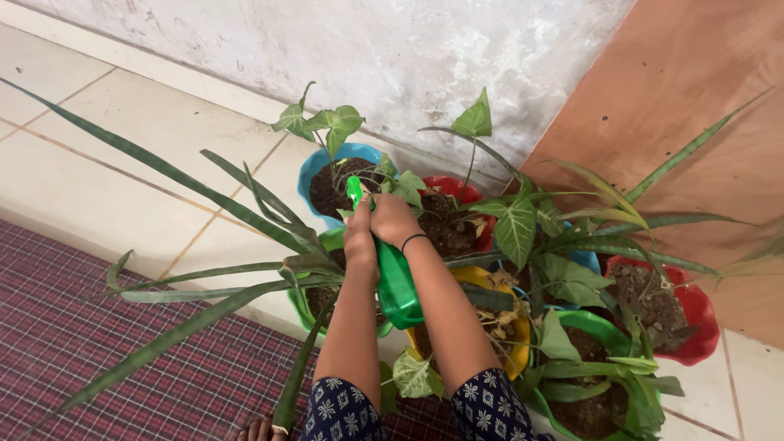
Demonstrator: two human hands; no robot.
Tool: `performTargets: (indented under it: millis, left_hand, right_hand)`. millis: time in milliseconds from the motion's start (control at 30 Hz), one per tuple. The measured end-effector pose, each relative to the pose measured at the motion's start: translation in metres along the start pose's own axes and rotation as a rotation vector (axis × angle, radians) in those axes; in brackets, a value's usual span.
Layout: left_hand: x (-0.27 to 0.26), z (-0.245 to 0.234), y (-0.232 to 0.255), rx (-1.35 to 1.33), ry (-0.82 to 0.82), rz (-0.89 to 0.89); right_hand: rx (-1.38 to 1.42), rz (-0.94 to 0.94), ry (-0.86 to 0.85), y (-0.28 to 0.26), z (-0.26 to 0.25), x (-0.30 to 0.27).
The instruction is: The person sits on a mat and uses a green spray bottle to mist several potted plants arranged on the floor. The person sprays the leaves and soil of each plant in turn, moving the bottle from one pot to the next.
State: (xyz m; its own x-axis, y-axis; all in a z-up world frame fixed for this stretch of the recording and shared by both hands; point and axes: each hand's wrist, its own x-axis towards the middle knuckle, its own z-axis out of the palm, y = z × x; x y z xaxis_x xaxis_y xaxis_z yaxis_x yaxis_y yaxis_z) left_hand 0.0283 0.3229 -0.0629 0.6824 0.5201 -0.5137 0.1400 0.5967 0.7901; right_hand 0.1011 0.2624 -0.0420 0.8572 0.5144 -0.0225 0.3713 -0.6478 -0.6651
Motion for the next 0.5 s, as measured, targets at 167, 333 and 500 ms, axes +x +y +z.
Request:
performTargets:
  millis: [167, 333, 500]
  left_hand:
    - [0.007, 0.002, -0.004, 0.093, -0.170, 0.015]
    - [0.002, 0.017, -0.004, 0.280, -0.199, -0.024]
    - [-0.014, 0.035, -0.004, 0.308, -0.385, 0.029]
  right_hand:
    - [-0.006, 0.083, 0.009, 0.011, -0.004, -0.008]
    - [0.093, 0.138, 0.006, 0.028, -0.017, -0.012]
    - [0.091, 0.199, 0.140, 0.044, -0.034, -0.021]
